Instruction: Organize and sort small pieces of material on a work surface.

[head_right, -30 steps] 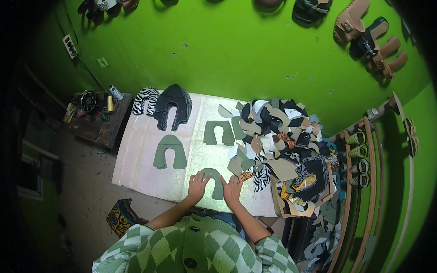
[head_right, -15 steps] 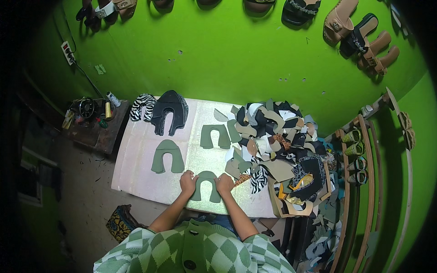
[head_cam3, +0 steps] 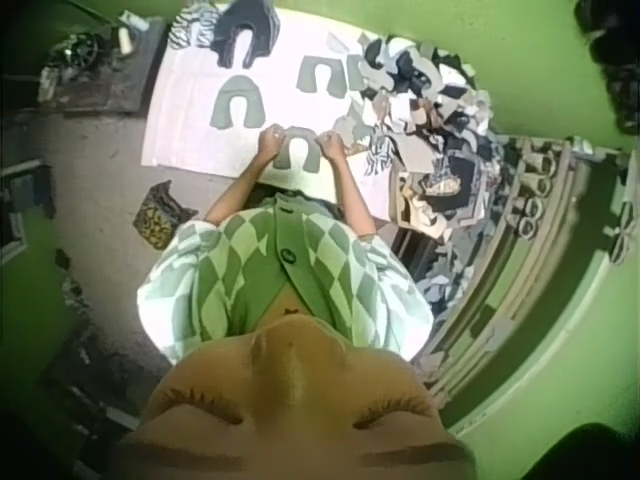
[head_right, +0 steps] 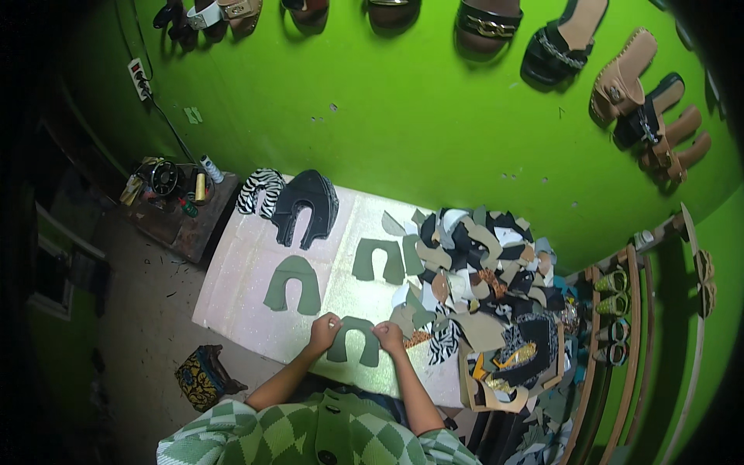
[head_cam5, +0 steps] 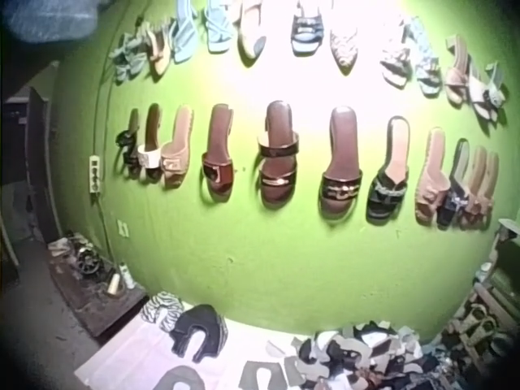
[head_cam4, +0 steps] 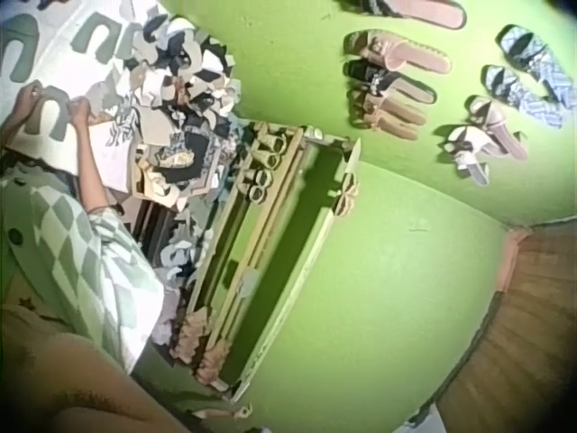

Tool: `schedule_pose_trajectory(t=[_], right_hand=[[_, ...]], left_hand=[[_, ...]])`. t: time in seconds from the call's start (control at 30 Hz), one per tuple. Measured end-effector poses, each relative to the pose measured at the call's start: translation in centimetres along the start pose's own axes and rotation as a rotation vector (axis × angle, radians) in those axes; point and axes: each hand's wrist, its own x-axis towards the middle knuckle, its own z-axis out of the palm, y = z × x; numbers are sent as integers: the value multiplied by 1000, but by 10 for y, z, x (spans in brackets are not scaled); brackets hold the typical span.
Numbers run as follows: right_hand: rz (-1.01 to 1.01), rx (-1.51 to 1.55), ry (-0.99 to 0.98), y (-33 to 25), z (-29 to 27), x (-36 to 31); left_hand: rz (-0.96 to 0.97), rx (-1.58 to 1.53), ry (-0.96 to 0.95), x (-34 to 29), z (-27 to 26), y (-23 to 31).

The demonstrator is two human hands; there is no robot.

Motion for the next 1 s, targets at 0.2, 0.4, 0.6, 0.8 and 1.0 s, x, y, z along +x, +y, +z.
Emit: schedule_pose_trajectory(t=[0.2,0.4,0.6,0.8,1.0], right_hand=[[-123,192,-95,-49,33,22],[-103,341,-191,-105,97,54],[-246,260,59,-114,153,88],[-292,99,371,-129,176,94],[-358,-2,540,-141,187,89]], left_hand=[[11,-174,9,27,-62,-13],[-33,-153,55,73,-135,-32],[7,-135,107,113,-157,-65],[36,10,179,130,-155,-61],[138,278,167,128,-157,-49]])
